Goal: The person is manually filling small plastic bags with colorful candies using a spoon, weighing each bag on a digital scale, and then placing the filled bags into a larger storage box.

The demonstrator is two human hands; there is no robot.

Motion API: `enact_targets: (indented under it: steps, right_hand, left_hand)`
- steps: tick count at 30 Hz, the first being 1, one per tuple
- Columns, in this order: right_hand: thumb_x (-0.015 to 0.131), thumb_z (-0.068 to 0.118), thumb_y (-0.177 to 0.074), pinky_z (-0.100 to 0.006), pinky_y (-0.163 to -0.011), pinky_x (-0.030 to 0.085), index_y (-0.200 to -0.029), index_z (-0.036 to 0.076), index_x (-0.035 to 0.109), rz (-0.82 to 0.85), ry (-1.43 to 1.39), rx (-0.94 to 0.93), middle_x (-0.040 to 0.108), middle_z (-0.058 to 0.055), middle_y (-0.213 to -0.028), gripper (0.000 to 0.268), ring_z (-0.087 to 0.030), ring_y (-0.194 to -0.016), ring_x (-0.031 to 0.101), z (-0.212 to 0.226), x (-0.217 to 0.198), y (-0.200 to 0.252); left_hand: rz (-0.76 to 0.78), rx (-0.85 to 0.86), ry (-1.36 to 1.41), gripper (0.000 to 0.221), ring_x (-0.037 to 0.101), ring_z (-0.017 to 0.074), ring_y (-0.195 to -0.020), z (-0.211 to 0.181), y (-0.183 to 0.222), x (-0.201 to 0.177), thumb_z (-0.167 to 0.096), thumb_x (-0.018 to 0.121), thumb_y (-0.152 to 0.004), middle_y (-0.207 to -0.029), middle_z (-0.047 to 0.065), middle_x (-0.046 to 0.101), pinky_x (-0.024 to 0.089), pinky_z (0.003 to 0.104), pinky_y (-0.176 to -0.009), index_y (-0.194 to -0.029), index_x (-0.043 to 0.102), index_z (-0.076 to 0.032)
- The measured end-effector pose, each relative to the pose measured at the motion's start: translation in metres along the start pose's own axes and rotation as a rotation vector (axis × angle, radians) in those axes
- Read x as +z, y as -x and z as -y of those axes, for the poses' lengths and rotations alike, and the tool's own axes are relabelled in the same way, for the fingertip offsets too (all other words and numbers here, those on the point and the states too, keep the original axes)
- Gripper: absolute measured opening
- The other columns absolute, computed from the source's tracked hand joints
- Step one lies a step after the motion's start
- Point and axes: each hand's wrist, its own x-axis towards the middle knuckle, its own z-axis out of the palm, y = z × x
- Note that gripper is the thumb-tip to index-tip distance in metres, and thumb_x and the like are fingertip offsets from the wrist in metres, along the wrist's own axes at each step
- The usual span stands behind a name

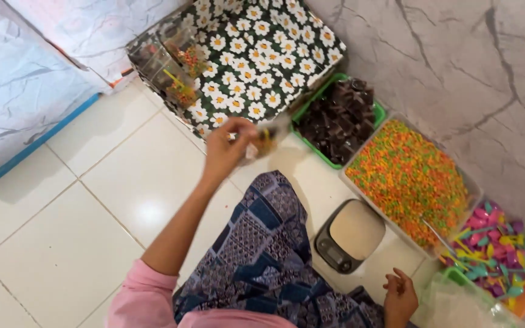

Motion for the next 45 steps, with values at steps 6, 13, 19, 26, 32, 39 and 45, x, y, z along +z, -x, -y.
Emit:
enact_targets:
  steps: [6,13,19,26,32,39,45]
  right_hand:
    - [0.065,-0.004,-0.101,-0.035,-0.064,0.051,-0.121,-0.011,0.07,-0.026,0.164,0.02,0.071,-0.022,-0.086,0.022,-0.027,-0.065,0.064,0.004,0.004,0.003]
    - [0.057,0.003,-0.103,-0.044,-0.063,0.052,-0.133,-0.013,0.063,0.108,0.237,0.211,0.07,-0.032,-0.097,0.034,-0.038,-0.069,0.065,-0.098,-0.008,-0.027]
    - [0.061,-0.001,-0.097,-0.047,-0.066,0.056,-0.129,-0.013,0.064,0.122,0.234,0.289,0.069,-0.035,-0.097,0.034,-0.041,-0.07,0.065,-0.128,-0.022,-0.025]
    - [0.06,0.005,-0.098,-0.049,-0.069,0.056,-0.131,-0.012,0.064,0.13,0.268,0.358,0.07,-0.035,-0.1,0.037,-0.043,-0.071,0.066,-0.118,-0.028,-0.015]
    - [0.059,0.005,-0.098,-0.045,-0.063,0.055,-0.133,-0.008,0.064,0.147,0.217,0.306,0.071,-0.03,-0.094,0.037,-0.038,-0.064,0.065,-0.139,-0.038,-0.01]
    - [0.068,0.004,-0.091,-0.032,-0.061,0.051,-0.123,0.006,0.072,0.046,0.378,0.061,0.075,-0.008,-0.087,0.033,-0.022,-0.063,0.067,-0.02,-0.011,0.03]
    - [0.067,0.01,-0.095,-0.032,-0.065,0.054,-0.123,0.007,0.072,-0.005,0.233,0.123,0.072,-0.01,-0.085,0.028,-0.021,-0.068,0.067,0.017,0.007,0.035]
  left_hand:
    - [-0.151,0.172,-0.336,0.008,0.063,0.0168,-0.064,0.056,-0.102,-0.069,0.004,0.069,-0.089,-0.085,0.01,0.071,0.057,0.028,-0.059,-0.097,0.067,0.0]
    - [-0.308,0.121,-0.41,0.012,0.062,0.0266,-0.068,0.175,-0.202,-0.092,0.005,0.066,-0.079,-0.082,0.01,0.068,0.051,0.038,-0.066,-0.088,0.062,-0.001]
    - [-0.342,0.144,-0.428,0.02,0.061,0.0223,-0.062,0.23,-0.248,-0.105,0.013,0.059,-0.075,-0.078,0.011,0.07,0.052,0.034,-0.059,-0.089,0.067,0.001]
    - [-0.399,0.223,-0.88,0.027,0.065,0.0358,-0.081,0.26,-0.262,-0.123,0.004,0.062,-0.081,-0.095,0.016,0.072,0.053,0.045,-0.074,-0.105,0.071,-0.004]
    - [-0.434,0.324,-1.003,0.045,0.058,0.0345,-0.096,0.249,-0.254,-0.117,0.007,0.065,-0.073,-0.101,0.014,0.062,0.044,0.044,-0.092,-0.116,0.062,-0.007]
    - [-0.25,0.327,-0.549,0.047,0.058,0.043,-0.109,0.145,-0.181,-0.051,0.003,0.073,-0.087,-0.119,0.023,0.061,0.044,0.053,-0.096,-0.131,0.058,0.001]
    - [0.135,0.23,-0.314,0.049,0.053,0.0412,-0.133,0.102,-0.027,0.052,-0.012,0.067,-0.096,-0.143,0.024,0.057,0.041,0.047,-0.11,-0.141,0.053,0.001]
